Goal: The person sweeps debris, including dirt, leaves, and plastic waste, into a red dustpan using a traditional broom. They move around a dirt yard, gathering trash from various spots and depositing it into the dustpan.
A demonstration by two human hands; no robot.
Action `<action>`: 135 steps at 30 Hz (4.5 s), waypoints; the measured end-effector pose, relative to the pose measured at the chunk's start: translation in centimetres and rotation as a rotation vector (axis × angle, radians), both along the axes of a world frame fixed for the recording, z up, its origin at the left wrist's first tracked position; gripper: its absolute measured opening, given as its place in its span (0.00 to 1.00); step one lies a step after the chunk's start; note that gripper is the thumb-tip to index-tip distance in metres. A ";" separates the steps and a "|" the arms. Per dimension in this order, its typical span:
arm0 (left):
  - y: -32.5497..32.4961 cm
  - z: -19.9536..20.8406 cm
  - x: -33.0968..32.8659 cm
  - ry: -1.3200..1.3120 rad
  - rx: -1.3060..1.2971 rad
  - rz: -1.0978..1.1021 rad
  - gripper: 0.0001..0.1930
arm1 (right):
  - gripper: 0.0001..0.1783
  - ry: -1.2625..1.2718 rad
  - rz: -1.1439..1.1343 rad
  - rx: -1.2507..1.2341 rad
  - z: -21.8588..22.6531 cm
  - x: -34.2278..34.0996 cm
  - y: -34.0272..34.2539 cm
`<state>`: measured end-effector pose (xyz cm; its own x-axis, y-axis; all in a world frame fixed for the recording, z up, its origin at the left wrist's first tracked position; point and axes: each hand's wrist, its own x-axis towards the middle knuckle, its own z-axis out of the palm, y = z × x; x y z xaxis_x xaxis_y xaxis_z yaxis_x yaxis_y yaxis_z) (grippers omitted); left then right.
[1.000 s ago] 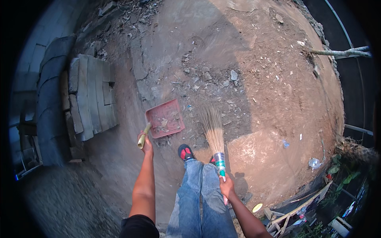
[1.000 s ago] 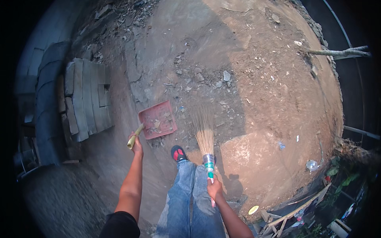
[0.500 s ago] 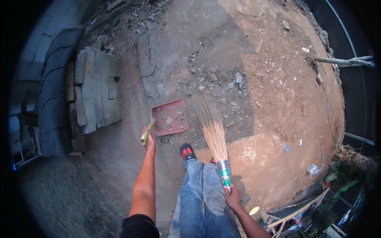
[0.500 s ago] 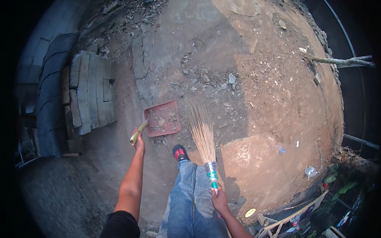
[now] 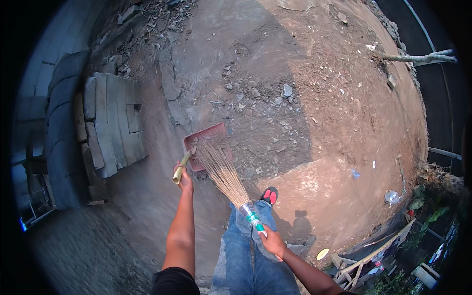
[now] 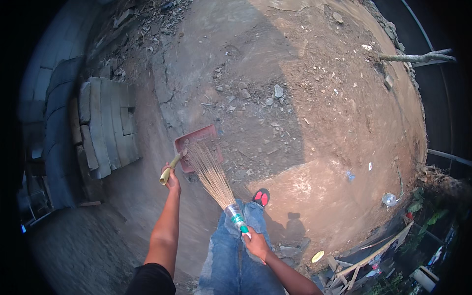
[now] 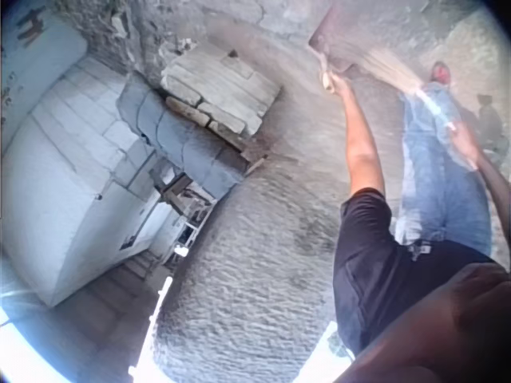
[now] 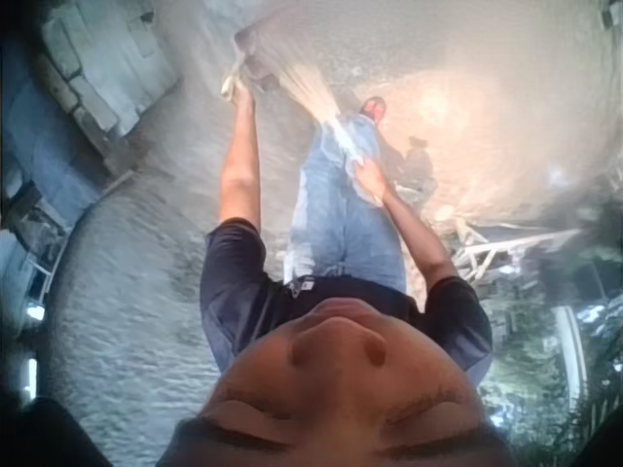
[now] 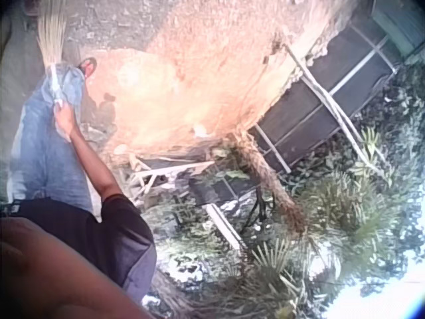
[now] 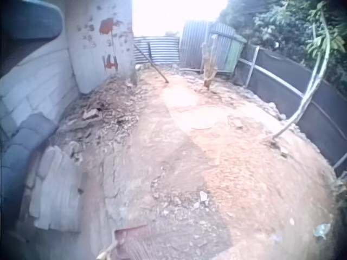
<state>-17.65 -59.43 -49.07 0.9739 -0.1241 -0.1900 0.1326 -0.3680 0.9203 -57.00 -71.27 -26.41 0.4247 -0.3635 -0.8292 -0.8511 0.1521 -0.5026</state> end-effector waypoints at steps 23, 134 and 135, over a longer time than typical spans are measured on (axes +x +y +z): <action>0.2 0.0 2.3 0.054 0.024 -0.011 0.10 | 0.23 -0.011 0.033 0.044 0.0 0.0 0.8; -29.3 -0.7 5.3 0.007 -0.207 -0.161 0.09 | 0.16 0.158 -0.359 -0.320 -8.0 5.7 -20.3; -30.1 -0.1 4.8 0.023 -0.232 -0.150 0.09 | 0.18 0.130 -0.333 -0.348 -8.2 5.4 -19.1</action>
